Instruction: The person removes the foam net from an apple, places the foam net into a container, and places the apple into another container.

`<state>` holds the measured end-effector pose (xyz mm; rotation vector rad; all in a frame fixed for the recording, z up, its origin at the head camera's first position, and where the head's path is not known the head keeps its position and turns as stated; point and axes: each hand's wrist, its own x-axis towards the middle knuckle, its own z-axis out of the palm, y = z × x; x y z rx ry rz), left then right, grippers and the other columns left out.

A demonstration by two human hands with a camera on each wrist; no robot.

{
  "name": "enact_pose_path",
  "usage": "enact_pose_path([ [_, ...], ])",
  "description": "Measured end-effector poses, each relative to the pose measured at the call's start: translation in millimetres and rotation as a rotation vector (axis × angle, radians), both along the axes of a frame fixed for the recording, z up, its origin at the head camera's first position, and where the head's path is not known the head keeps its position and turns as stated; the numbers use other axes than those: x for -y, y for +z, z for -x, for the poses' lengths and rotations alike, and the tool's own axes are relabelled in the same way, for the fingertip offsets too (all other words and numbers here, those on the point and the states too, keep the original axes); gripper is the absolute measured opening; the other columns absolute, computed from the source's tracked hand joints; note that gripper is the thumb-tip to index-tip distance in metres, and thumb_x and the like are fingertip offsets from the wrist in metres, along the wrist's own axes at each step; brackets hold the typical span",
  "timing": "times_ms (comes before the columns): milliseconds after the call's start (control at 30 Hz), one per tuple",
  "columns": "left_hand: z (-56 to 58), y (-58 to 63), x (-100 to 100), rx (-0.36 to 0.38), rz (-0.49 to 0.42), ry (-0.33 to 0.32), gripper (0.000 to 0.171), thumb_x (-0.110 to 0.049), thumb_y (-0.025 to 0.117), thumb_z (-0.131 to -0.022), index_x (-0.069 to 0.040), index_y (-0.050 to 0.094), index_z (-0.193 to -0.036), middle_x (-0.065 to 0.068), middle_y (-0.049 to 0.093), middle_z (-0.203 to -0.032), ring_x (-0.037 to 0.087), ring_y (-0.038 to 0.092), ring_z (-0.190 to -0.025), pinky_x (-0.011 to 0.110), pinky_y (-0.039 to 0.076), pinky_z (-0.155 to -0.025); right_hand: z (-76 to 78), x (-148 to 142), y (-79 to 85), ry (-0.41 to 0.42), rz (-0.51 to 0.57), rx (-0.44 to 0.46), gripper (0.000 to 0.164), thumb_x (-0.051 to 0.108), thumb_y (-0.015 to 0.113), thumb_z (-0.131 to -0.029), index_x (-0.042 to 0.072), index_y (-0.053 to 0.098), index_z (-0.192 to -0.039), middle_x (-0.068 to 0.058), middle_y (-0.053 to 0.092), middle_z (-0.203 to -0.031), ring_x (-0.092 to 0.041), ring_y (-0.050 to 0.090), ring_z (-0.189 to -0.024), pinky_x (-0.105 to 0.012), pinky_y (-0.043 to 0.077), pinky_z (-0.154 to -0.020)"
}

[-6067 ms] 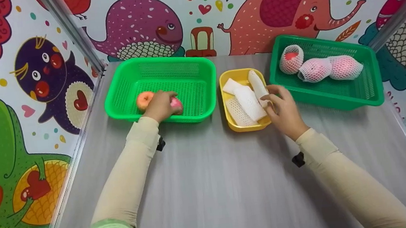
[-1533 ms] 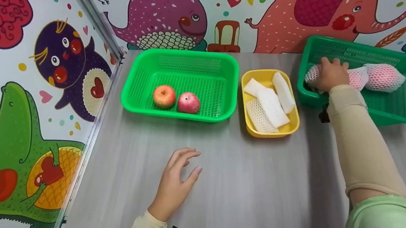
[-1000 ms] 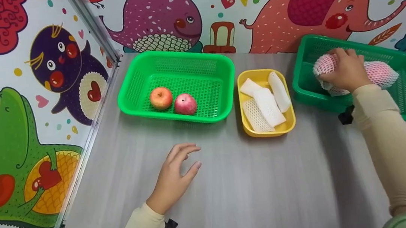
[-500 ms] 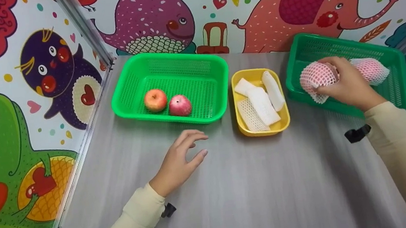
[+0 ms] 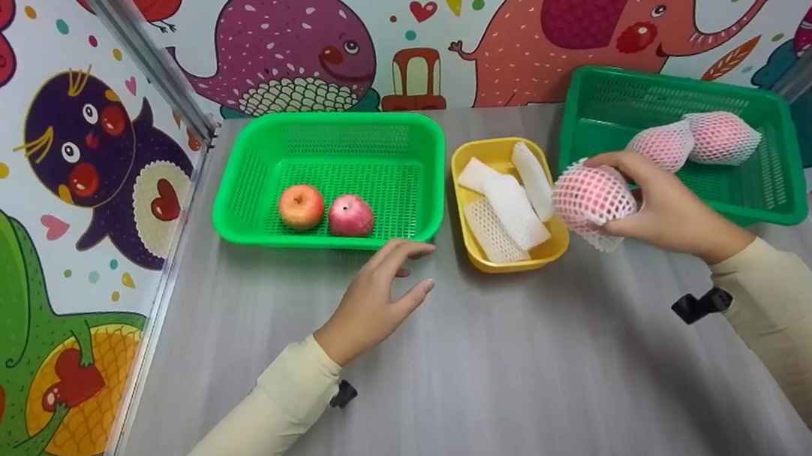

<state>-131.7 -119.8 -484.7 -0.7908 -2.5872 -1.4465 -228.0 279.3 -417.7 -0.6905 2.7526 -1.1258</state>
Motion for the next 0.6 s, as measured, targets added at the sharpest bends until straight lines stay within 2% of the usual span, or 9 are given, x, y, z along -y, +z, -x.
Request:
enact_pose_path([
  [133,6.2,6.3,-5,-0.005,-0.014,-0.016,0.042,-0.023,0.067,-0.098,-0.019,0.054,-0.139,-0.007,0.055,-0.131,0.01,0.051,-0.122,0.035,0.051,-0.095,-12.0,11,3.2,0.052,0.035,0.014,0.079,0.008,0.09,-0.074,0.017,0.049,-0.142,0.002,0.052,-0.136,-0.017,0.049,-0.115,-0.018,0.051,-0.083],
  [267,8.1,10.8,-11,0.028,-0.043,-0.037,0.047,-0.026,0.066,-0.099,-0.022,0.051,-0.143,-0.008,0.053,-0.133,0.011,0.05,-0.124,0.035,0.052,-0.094,-28.0,26,11.8,0.112,0.084,0.033,0.077,0.011,0.089,-0.076,0.016,0.049,-0.142,0.003,0.053,-0.136,-0.017,0.049,-0.117,-0.02,0.052,-0.085],
  [433,3.1,12.3,-20,0.088,-0.074,-0.07,0.062,-0.034,0.069,-0.096,-0.027,0.04,-0.15,-0.009,0.047,-0.141,0.015,0.05,-0.127,0.033,0.051,-0.096,-55.4,53,32.8,0.236,0.127,0.057,0.072,0.013,0.089,-0.077,0.008,0.05,-0.138,-0.001,0.054,-0.134,-0.017,0.049,-0.119,-0.025,0.052,-0.09],
  [533,-2.3,13.4,-26,0.102,-0.1,-0.097,0.071,-0.035,0.072,-0.093,-0.029,0.034,-0.154,-0.007,0.041,-0.148,0.018,0.051,-0.128,0.033,0.051,-0.096,-68.0,65,37.5,0.284,0.137,0.066,0.071,0.015,0.089,-0.078,0.008,0.051,-0.137,-0.001,0.055,-0.132,-0.016,0.05,-0.118,-0.028,0.052,-0.091],
  [600,-5.8,14.4,-31,0.108,-0.117,-0.118,0.077,-0.034,0.074,-0.092,-0.03,0.031,-0.155,-0.006,0.037,-0.151,0.018,0.051,-0.129,0.034,0.052,-0.095,-73.9,71,35.0,0.304,0.152,0.079,0.071,0.015,0.089,-0.078,0.008,0.051,-0.138,-0.001,0.055,-0.131,-0.017,0.051,-0.117,-0.031,0.053,-0.091],
])
